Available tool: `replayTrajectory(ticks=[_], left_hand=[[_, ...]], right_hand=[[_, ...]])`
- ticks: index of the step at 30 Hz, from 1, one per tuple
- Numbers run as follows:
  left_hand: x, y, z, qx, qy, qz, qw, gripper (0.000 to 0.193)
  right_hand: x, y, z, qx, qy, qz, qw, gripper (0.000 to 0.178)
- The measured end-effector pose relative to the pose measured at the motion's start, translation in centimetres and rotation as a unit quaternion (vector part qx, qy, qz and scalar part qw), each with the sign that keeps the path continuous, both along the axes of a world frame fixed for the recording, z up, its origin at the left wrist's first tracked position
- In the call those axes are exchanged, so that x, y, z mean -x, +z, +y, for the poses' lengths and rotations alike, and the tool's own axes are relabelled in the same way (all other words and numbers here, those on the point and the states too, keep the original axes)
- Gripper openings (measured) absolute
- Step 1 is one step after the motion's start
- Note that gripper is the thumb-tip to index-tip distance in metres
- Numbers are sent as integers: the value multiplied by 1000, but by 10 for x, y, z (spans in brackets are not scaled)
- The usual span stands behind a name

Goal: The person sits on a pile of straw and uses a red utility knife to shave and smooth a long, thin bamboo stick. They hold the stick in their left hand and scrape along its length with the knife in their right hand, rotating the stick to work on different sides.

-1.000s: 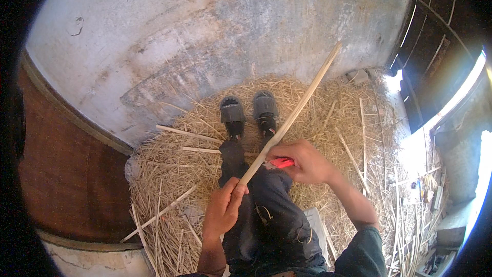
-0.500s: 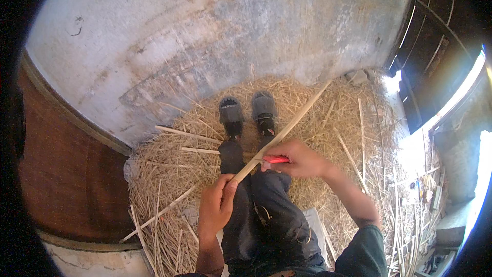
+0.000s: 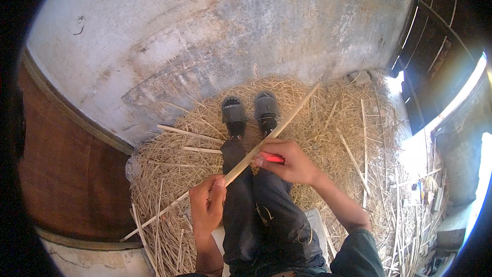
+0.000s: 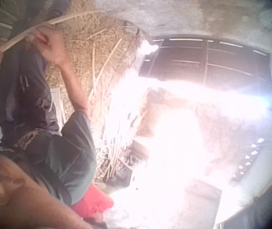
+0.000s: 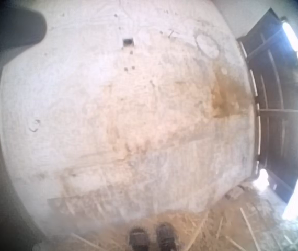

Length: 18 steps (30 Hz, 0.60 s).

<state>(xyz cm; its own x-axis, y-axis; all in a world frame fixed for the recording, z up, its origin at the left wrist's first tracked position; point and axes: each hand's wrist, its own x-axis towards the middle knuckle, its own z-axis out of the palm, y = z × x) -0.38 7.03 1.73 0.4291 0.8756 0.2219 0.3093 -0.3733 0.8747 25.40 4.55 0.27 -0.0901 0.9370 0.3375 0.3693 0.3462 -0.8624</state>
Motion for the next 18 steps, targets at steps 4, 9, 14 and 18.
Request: replayTrajectory(ticks=[4, 9, 14, 18], left_hand=[[-3, -6, -2, 120, -41, -90, 988, 33], [-13, -18, -14, 370, -172, -196, 892, 31], [-19, -23, -20, 415, -189, -269, 848, 29], [-24, -19, -22, 354, -176, -255, 882, 30]], right_hand=[[4, -12, 1, -34, -50, 14, 998, 9], [7, -11, -6, -15, -121, 13, 992, 13], [17, 5, -26, -47, -155, 100, 982, 26], [17, 5, -40, -86, -125, -46, 987, 31]])
